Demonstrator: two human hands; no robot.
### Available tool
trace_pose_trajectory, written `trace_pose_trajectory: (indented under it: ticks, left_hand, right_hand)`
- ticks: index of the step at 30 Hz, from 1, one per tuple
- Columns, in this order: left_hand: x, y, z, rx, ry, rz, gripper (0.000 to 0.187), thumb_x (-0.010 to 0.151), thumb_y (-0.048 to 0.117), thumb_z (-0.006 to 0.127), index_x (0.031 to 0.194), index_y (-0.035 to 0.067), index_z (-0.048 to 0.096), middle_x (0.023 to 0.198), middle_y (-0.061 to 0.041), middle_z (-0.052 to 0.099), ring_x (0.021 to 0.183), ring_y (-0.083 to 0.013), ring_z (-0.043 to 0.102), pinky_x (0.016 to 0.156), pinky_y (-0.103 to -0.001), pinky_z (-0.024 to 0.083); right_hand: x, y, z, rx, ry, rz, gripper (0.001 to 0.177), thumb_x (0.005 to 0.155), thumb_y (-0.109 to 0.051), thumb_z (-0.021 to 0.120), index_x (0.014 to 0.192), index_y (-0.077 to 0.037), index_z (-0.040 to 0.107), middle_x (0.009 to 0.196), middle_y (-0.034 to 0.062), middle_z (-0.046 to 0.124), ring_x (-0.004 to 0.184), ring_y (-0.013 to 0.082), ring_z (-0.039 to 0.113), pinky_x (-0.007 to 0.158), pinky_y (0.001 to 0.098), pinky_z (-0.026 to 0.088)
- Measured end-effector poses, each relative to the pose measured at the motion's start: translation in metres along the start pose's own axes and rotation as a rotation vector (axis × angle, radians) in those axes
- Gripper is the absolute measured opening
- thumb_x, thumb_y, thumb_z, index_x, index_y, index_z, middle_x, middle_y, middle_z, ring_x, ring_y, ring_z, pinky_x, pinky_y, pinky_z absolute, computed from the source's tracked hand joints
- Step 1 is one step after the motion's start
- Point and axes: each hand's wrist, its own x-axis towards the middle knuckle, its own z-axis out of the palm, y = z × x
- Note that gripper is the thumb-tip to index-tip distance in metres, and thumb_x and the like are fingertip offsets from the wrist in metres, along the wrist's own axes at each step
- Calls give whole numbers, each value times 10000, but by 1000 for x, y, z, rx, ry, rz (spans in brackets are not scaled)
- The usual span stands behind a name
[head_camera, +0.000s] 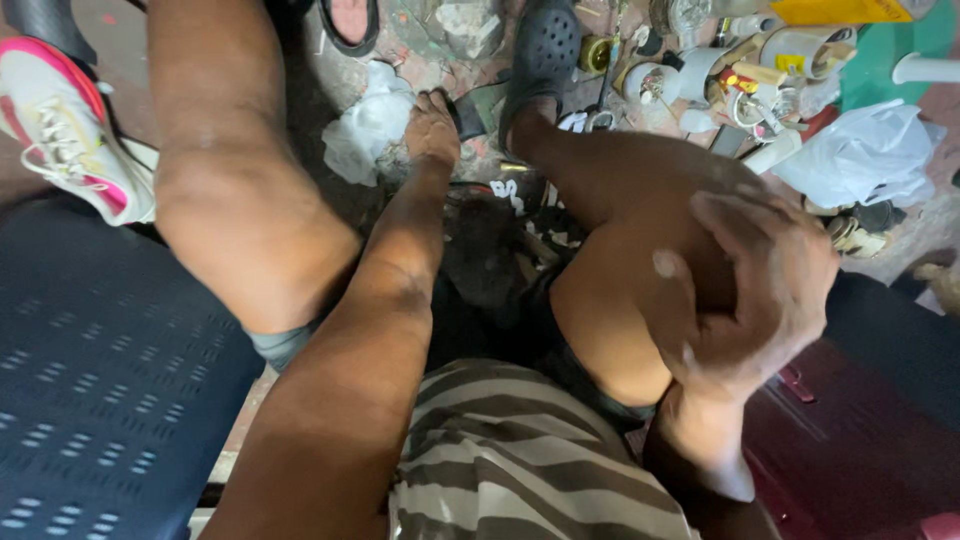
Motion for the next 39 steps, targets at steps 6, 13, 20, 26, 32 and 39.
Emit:
trace_pose_trajectory:
  ticks: [6, 13, 20, 26, 32, 39]
  left_hand:
    - [3, 2, 0, 59, -161, -21, 244, 1017, 176, 509, 1243, 101, 563, 1264, -130, 579, 1197, -299, 583, 941, -444, 515]
    - [-12, 6, -14, 43, -130, -40, 458, 892, 214, 587, 1314, 59, 501, 1298, -152, 526, 1185, -323, 523, 930, -444, 493]
    - [-20, 15, -5, 158, -86, -7, 362, 962, 190, 601, 1294, 66, 525, 1327, -129, 516, 1228, -317, 516, 971, -451, 494]
    - [-6, 8, 10, -97, -251, -117, 233, 1083, 220, 506, 1274, 102, 569, 1254, -148, 630, 1211, -347, 618, 1026, -468, 503]
    - [-13, -2, -1, -60, -134, 32, 529, 797, 154, 681, 1296, 69, 526, 1308, -172, 553, 1213, -365, 550, 965, -424, 499]
    - [-27, 5, 7, 132, -11, 109, 351, 946, 158, 600, 1284, 86, 541, 1233, -136, 546, 1152, -332, 553, 988, -459, 470]
  right_hand:
    - [6, 5, -2, 6, 19, 44, 326, 978, -242, 773, 1202, -9, 735, 1189, 122, 723, 1178, 296, 659, 1076, 371, 473]
    - [7, -5, 1, 33, -11, 12, 319, 1002, -257, 772, 1205, -14, 733, 1211, 117, 720, 1177, 290, 636, 1092, 375, 469]
    - [6, -16, 5, 23, -15, -10, 309, 979, -253, 780, 1167, -14, 722, 1183, 109, 715, 1187, 295, 660, 1089, 386, 470]
    - [22, -25, 7, 21, -10, -35, 332, 972, -289, 785, 1160, -21, 726, 1158, 111, 715, 1156, 298, 662, 1082, 396, 481]
    - [2, -4, 14, 387, 139, 17, 334, 995, -343, 705, 1105, -28, 712, 1079, 90, 718, 1021, 264, 685, 1022, 397, 542]
    - [42, 184, 133, 856, -4, 403, 305, 1032, -66, 674, 1334, -64, 632, 1272, 76, 652, 1066, 210, 655, 867, 351, 592]
